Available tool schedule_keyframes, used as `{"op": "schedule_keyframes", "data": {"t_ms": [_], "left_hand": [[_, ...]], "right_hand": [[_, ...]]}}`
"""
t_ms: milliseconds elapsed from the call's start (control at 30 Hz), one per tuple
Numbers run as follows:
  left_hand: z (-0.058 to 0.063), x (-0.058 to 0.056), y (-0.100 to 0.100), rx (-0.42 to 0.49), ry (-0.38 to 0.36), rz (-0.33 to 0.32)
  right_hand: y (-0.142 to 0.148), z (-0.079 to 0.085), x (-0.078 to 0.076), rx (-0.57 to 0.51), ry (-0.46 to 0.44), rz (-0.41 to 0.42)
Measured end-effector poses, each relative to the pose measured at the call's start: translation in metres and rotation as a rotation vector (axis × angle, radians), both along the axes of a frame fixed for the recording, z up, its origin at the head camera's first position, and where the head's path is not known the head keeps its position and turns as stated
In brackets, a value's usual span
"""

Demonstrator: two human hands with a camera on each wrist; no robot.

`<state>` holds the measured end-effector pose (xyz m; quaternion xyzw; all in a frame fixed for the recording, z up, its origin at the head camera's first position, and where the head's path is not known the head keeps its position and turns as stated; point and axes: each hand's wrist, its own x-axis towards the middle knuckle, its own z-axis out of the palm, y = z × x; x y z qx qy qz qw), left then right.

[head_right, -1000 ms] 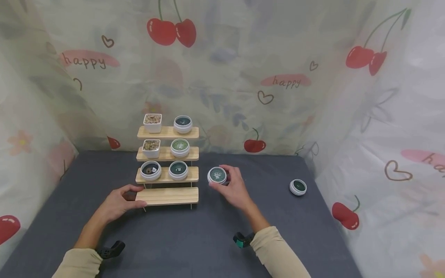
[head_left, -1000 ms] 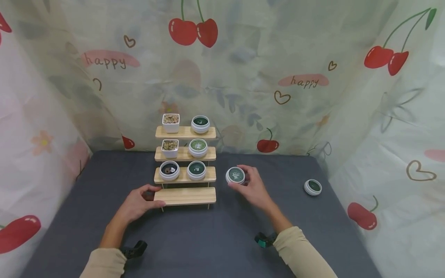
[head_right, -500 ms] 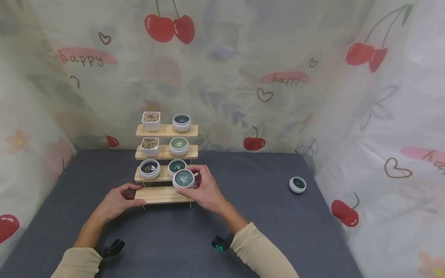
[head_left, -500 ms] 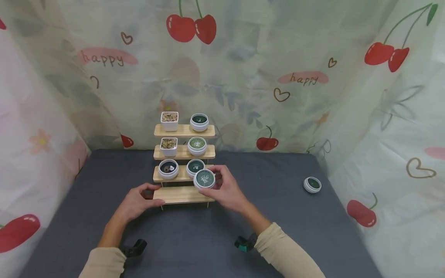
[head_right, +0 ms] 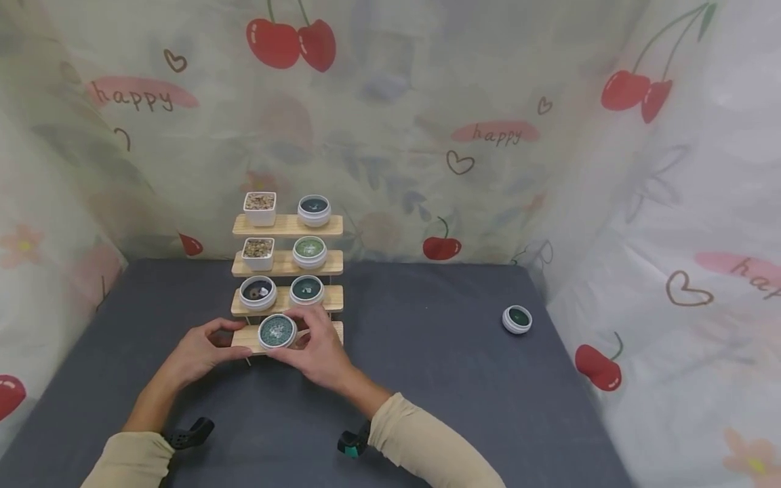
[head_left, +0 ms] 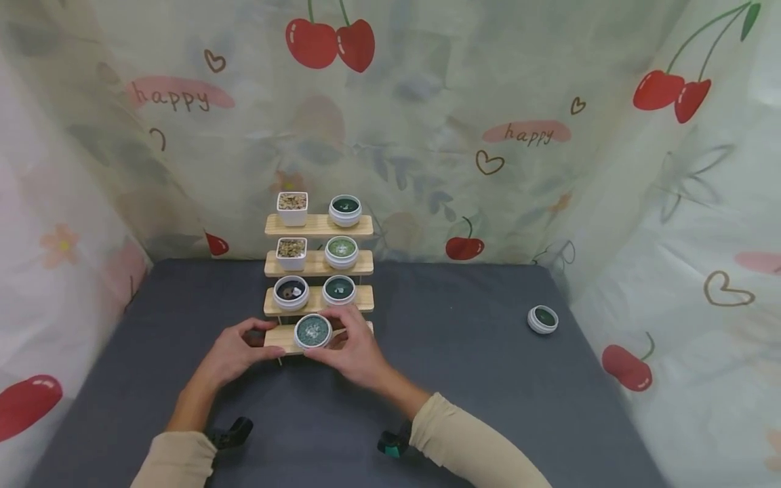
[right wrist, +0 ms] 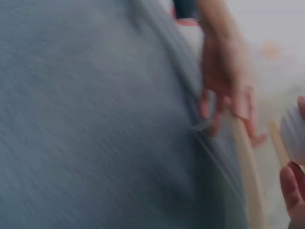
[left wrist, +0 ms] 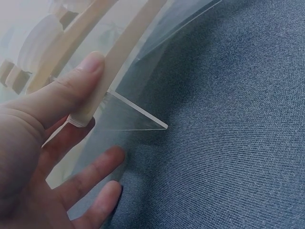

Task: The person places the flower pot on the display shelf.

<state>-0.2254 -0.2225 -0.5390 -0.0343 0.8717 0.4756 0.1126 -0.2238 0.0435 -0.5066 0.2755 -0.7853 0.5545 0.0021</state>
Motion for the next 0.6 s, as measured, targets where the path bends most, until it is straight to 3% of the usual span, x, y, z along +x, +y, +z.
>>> {"op": "schedule_keyframes", "data": {"t_ms": [233, 600], "left_hand": [[0.0, 0.0, -0.001, -0.008, 0.001, 0.003], [-0.004, 0.001, -0.001, 0.014, -0.008, 0.015]], "right_hand": [[-0.028, -0.019, 0.01, -0.008, 0.034, -0.093], [-0.049, -0.026, 0.01, 0.073, 0.054, -0.217]]}}
